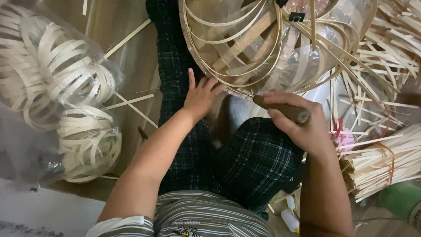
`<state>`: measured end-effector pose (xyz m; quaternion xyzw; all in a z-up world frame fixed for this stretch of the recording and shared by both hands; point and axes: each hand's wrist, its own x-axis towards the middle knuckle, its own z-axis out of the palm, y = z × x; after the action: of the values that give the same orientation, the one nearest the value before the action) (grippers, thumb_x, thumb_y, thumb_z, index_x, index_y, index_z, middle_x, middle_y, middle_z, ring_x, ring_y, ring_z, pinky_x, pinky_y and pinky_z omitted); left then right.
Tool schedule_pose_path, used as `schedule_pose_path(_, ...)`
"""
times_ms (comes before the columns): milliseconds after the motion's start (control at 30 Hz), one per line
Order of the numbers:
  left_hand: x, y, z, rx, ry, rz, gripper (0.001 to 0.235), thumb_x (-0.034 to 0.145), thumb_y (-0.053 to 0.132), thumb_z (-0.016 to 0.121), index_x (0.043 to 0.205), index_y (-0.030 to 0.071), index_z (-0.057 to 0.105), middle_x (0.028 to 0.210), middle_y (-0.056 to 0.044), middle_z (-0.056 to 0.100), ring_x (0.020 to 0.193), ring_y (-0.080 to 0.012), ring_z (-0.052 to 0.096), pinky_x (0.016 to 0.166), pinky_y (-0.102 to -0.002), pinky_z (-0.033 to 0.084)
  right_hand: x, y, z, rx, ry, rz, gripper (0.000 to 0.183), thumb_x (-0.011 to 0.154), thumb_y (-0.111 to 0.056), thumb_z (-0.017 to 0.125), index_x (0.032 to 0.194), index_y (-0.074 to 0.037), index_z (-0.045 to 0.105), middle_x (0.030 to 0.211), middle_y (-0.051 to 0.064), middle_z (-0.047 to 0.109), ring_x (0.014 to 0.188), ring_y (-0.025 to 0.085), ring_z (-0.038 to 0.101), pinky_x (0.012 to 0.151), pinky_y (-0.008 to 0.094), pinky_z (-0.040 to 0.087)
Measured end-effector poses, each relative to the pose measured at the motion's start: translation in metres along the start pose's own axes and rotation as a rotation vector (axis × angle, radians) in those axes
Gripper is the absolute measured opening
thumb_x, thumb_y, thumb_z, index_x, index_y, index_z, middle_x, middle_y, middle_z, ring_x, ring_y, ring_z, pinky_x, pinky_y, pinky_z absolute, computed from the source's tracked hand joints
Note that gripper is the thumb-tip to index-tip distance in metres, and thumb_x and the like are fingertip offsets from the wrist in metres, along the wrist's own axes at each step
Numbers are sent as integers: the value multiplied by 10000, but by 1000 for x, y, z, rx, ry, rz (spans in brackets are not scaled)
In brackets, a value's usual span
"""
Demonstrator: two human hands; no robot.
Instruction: The person assembles a spherical bamboo structure by gluing curved bamboo strips onto a central wooden base and securing them with metal clips. They handle multiple bamboo components and apply adhesive from a small bottle while working on the floor.
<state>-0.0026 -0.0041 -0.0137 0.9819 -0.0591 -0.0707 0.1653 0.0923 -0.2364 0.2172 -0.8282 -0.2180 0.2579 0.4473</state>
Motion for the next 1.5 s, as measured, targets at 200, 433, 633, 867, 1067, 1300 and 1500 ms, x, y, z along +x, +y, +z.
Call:
schedule_pose_path(200,0,3,-5,-14,-37,-21,747,845,48,647,1521,298,451,1528,-64,387,1428,-354,374,1150,-768,-49,3,-14,8,6,54,120,243,885,-57,728,1126,-40,755,1197,85,775,1118,191,723,1020,328,546)
schedule_pose_path(433,-2,-1,0,-22,-20,-3,729,892,54,645,1540,307,427,1500,-65,396,1432,-346,375,1166,-775,-51,-5,-12,7,3,41,-8,230,903,-18,723,1132,-14,748,1209,117,761,1257,229,684,1108,364,497)
schedule_pose_path(633,1,2,-3,-35,-56,-31,793,842,41,667,1541,314,409,1519,-55,371,1450,-330,346,1163,-759,-60,-2,-7,6,-4,26,-11,243,898,-33,731,1139,-19,749,1230,110,757,1237,225,692,1105,364,504)
schedule_pose_path(867,-1,1,-4,8,-80,-17,826,841,10,669,1564,317,412,1567,-41,333,1502,-327,304,1174,-752,-68,-4,-9,7,-36,28,6,240,893,-38,738,1132,-24,748,1222,107,758,1166,206,710,1046,344,530)
schedule_pose_path(1067,0,2,-6,-60,-84,-30,787,824,25,673,1520,310,441,1531,-58,352,1488,-340,296,1160,-763,-60,-5,-7,6,-16,20,-44,240,901,-21,733,1141,-19,741,1247,120,747,1217,211,695,1086,347,512)
schedule_pose_path(1300,-3,2,-5,-10,-56,-17,815,843,13,667,1560,317,427,1507,-56,390,1480,-319,326,1171,-768,-49,-2,-8,8,-34,23,-12,226,905,-34,732,1130,-23,743,1227,106,756,1172,192,706,1058,329,524)
schedule_pose_path(1500,-1,2,-2,-10,-40,-29,765,877,31,648,1545,332,430,1507,-29,398,1492,-313,327,1168,-770,-53,-1,-12,10,-58,34,25,207,906,-43,733,1112,-34,753,1190,84,771,1139,172,717,1040,321,533)
